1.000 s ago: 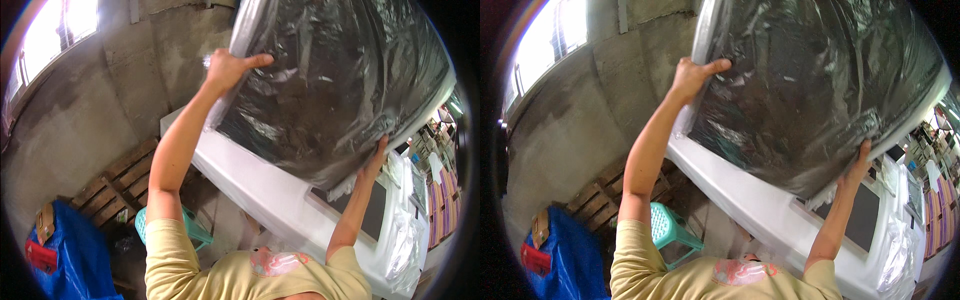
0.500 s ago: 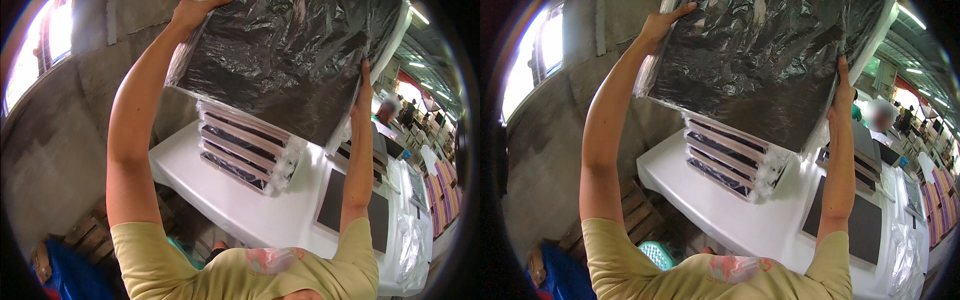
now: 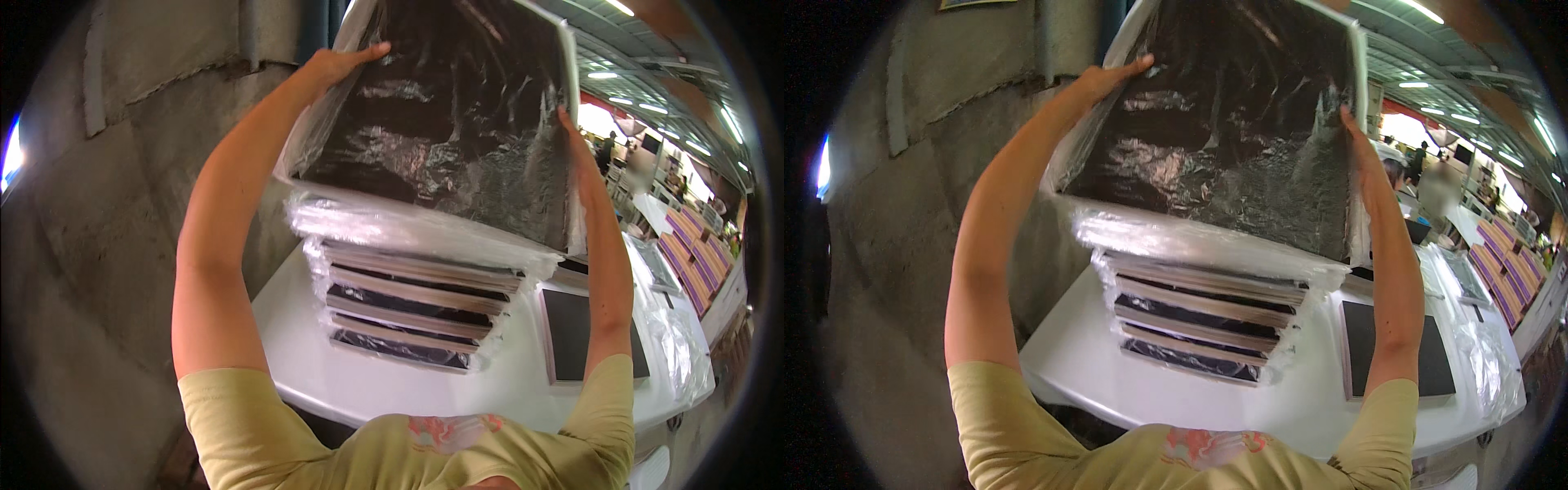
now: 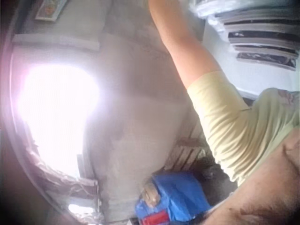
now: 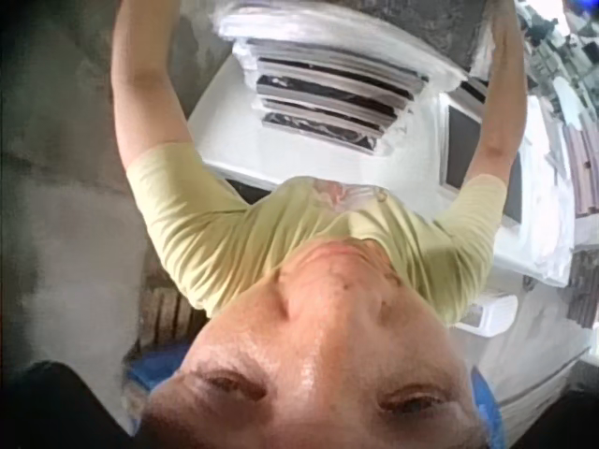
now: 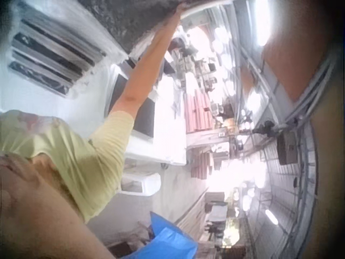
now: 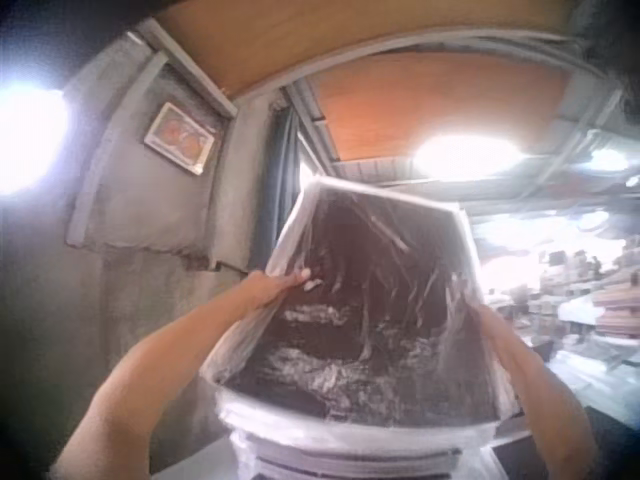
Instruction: The person places dark boards into individual plastic sleeves and stacks the finished items onto a pile.
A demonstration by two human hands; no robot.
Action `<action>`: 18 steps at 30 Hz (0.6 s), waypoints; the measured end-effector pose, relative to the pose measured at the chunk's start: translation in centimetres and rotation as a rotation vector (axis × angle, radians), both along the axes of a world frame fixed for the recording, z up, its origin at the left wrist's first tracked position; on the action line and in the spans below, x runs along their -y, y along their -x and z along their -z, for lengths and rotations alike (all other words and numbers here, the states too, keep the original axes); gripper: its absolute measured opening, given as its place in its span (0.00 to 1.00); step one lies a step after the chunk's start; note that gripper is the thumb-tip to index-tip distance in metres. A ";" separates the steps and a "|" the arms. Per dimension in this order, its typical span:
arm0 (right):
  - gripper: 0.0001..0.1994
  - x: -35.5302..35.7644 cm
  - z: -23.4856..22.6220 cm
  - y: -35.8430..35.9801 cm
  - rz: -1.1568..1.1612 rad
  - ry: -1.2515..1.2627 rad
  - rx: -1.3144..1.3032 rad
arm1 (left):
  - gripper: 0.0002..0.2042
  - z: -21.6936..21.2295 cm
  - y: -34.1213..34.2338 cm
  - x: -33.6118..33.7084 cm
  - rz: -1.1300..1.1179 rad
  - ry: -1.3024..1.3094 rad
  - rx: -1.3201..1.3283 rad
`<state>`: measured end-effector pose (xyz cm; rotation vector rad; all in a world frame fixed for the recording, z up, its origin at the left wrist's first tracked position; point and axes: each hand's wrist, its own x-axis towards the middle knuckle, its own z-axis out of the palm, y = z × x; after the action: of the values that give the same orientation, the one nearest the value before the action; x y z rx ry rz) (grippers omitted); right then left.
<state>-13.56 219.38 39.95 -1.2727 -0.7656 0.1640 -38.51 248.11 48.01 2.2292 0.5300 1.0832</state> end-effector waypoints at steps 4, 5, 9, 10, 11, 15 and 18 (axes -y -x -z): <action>0.42 -3.2 1.5 -5.3 0.041 0.143 0.015 | 0.51 2.4 -2.8 -5.8 0.064 0.143 -0.063; 0.40 -3.9 2.4 -6.3 0.038 0.161 -0.036 | 0.51 3.6 -3.5 -7.0 0.091 0.192 -0.103; 0.33 -4.5 7.4 -4.4 0.069 0.432 -0.161 | 0.44 11.3 -5.9 -8.6 0.315 0.390 -0.275; 0.26 -2.6 11.9 -9.7 0.035 0.264 0.230 | 0.41 14.4 -8.3 -8.4 0.393 0.441 -0.330; 0.23 -3.9 12.8 -9.0 -0.027 0.324 -0.014 | 0.38 17.3 -9.2 -11.0 0.387 0.478 -0.395; 0.18 -2.9 10.8 -0.6 -0.243 0.236 -0.147 | 0.29 19.6 -9.6 -14.3 0.522 0.908 -0.451; 0.18 -2.5 11.2 -2.5 -0.241 0.281 -0.434 | 0.28 19.0 -9.6 -12.1 0.539 0.962 -0.440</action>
<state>-11.08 221.86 28.76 -1.3412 -0.5266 0.7402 -28.87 260.17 29.01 1.5555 0.4453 -0.0054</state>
